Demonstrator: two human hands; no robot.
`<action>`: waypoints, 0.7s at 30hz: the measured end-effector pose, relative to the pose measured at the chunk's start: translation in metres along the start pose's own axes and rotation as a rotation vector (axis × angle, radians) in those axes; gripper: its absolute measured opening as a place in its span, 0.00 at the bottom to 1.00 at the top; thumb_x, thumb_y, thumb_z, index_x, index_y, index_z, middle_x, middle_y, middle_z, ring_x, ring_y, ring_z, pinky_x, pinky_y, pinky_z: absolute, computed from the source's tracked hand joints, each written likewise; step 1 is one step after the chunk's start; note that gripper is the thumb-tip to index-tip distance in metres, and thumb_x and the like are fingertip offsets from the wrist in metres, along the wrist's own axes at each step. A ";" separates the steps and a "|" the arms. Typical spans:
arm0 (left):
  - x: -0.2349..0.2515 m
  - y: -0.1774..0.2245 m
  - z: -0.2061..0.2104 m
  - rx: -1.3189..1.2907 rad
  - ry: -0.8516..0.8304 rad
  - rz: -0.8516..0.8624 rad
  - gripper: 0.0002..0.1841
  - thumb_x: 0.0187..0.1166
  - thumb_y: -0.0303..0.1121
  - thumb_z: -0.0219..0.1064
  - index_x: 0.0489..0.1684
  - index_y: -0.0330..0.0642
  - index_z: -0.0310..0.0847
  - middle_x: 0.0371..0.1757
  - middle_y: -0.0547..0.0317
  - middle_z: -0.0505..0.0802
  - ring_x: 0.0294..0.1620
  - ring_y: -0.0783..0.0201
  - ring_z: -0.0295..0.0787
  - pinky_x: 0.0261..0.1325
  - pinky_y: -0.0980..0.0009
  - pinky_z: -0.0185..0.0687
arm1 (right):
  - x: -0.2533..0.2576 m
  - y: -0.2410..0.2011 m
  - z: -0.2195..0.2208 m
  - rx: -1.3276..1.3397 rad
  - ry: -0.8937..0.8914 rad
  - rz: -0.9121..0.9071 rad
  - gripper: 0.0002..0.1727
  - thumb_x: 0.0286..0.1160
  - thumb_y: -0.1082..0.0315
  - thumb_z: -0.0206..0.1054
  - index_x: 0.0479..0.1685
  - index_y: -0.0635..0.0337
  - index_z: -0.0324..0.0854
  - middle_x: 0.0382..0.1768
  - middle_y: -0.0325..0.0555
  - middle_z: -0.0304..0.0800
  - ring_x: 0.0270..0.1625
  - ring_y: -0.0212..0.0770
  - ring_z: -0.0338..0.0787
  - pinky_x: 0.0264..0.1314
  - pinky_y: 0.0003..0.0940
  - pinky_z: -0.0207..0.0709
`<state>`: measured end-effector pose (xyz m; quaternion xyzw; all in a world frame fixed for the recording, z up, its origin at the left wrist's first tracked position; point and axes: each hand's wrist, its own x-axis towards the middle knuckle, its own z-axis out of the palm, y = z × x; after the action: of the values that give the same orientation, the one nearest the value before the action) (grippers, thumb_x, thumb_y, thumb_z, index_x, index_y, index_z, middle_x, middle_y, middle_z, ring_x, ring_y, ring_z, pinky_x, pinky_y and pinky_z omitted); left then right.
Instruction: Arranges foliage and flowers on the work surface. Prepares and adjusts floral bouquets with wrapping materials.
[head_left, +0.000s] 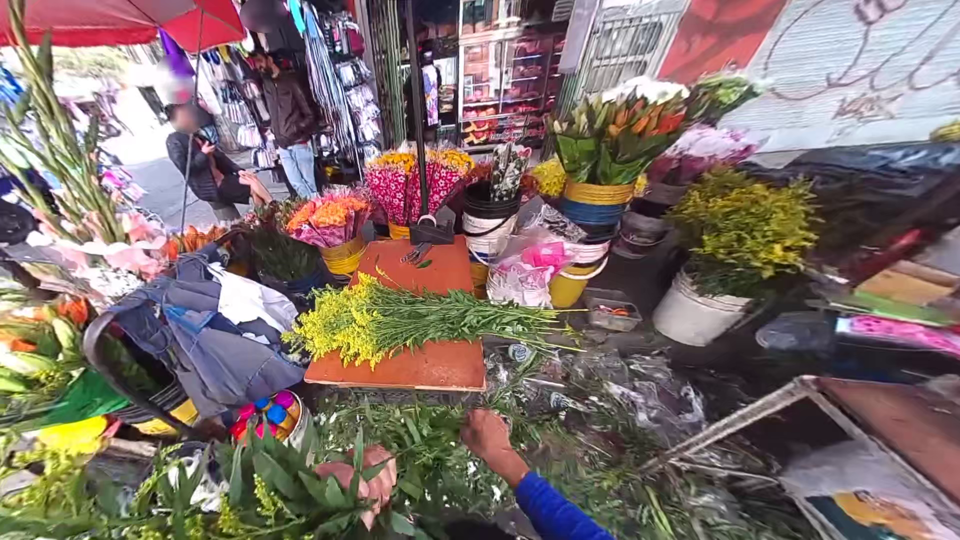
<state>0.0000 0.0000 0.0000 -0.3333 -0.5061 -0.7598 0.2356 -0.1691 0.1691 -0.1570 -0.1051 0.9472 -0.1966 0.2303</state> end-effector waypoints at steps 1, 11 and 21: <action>-0.003 -0.005 -0.010 -0.008 0.037 0.037 0.10 0.79 0.37 0.70 0.54 0.50 0.88 0.39 0.69 0.95 0.45 0.71 0.92 0.62 0.70 0.84 | 0.008 0.011 0.004 0.071 0.061 -0.013 0.19 0.78 0.56 0.67 0.52 0.64 0.89 0.54 0.64 0.91 0.63 0.64 0.88 0.66 0.64 0.76; -0.029 0.028 -0.124 -0.041 0.495 0.462 0.10 0.76 0.35 0.64 0.44 0.39 0.85 0.24 0.58 0.91 0.28 0.59 0.91 0.45 0.62 0.90 | -0.062 0.284 0.061 0.870 0.459 0.740 0.14 0.78 0.64 0.67 0.45 0.70 0.85 0.29 0.48 0.86 0.25 0.38 0.79 0.31 0.40 0.76; 0.068 -0.080 -0.094 -0.359 0.829 0.268 0.10 0.80 0.33 0.60 0.46 0.44 0.87 0.42 0.56 0.95 0.48 0.58 0.94 0.59 0.54 0.90 | -0.131 0.270 0.108 1.368 0.700 0.671 0.04 0.80 0.71 0.54 0.42 0.57 0.73 0.24 0.33 0.80 0.21 0.27 0.80 0.26 0.24 0.80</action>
<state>-0.1256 -0.0580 -0.0233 -0.0996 -0.1825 -0.8672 0.4525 -0.0326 0.4150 -0.3067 0.4124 0.6167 -0.6703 -0.0178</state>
